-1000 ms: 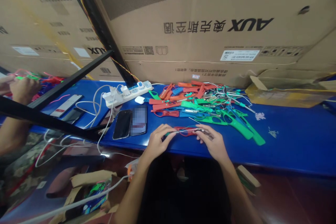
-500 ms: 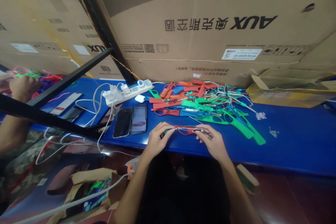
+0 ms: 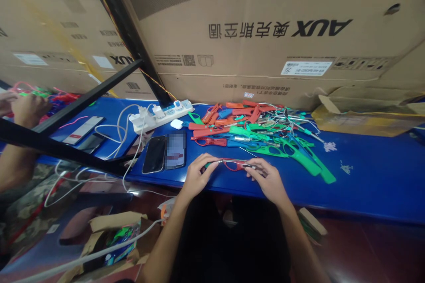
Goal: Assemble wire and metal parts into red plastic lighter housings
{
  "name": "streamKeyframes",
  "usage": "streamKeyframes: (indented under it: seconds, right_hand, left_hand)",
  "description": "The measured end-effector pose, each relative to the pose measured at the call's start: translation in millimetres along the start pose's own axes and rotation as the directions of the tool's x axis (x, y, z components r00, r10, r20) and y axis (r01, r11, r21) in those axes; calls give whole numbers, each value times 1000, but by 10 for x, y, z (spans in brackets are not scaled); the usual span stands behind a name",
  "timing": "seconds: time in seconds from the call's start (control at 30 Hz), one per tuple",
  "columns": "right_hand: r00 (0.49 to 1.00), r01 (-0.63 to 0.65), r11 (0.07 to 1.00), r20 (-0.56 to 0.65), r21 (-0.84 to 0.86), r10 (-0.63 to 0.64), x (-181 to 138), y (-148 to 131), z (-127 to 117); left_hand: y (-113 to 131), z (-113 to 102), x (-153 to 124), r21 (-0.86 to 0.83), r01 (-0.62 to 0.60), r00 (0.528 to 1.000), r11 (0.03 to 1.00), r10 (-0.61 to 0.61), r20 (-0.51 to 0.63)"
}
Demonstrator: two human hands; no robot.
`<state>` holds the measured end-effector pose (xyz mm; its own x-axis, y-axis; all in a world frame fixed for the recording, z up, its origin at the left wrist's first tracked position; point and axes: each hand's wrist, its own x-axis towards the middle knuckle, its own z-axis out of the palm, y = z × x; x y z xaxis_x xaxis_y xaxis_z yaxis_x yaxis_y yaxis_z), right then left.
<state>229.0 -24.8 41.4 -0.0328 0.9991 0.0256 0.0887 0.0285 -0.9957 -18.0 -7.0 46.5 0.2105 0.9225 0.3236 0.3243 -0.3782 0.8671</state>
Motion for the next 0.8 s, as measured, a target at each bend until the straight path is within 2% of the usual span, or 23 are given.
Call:
streamKeyframes:
  seconds: [0.8]
  right_hand:
    - [1000, 14, 1000, 7, 16, -14, -8, -6, -8]
  left_hand:
    - [29, -2, 7, -1, -2, 1000, 1000, 2, 4]
